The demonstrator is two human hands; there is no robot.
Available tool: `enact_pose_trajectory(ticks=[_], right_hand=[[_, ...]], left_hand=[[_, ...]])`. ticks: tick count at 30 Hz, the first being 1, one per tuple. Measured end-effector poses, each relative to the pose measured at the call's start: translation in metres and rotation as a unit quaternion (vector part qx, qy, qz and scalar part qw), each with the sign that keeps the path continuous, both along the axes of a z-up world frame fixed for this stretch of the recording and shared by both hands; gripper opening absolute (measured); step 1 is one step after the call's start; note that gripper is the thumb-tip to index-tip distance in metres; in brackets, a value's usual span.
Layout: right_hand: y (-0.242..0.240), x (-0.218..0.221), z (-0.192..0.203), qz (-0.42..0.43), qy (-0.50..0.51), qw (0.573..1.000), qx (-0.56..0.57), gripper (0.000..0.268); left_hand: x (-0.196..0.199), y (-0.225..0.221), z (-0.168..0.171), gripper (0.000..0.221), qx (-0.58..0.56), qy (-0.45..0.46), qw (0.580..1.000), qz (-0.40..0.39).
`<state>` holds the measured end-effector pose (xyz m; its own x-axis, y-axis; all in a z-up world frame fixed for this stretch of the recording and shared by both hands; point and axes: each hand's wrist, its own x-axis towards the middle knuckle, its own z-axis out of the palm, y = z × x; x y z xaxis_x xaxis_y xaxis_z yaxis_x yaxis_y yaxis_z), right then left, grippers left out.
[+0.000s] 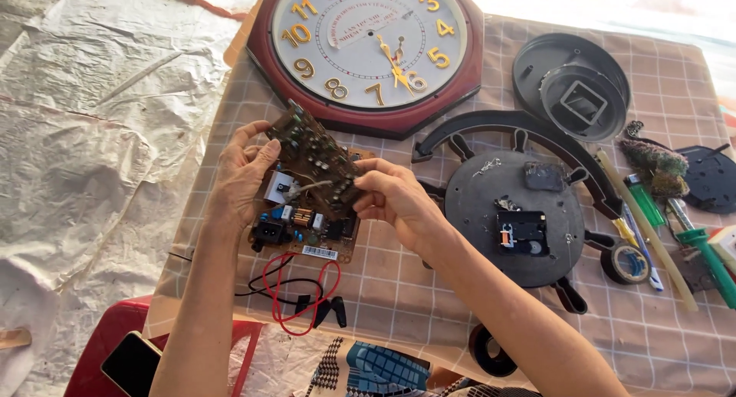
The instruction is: Testing a circuit board and clock mechanism using a multimeter and disassembling the clock parts for inspection.
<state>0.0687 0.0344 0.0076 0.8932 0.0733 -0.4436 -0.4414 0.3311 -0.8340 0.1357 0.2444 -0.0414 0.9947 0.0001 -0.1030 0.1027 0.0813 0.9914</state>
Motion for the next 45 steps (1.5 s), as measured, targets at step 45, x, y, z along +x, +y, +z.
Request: enact_pose_trajectory(ticks=[45], right_hand=[[-0.108,0.046,0.013,0.033,-0.222,0.722,-0.654,0.024]], left_hand=[[-0.089,0.006,0.070,0.070,0.280,-0.097,0.951,-0.083]])
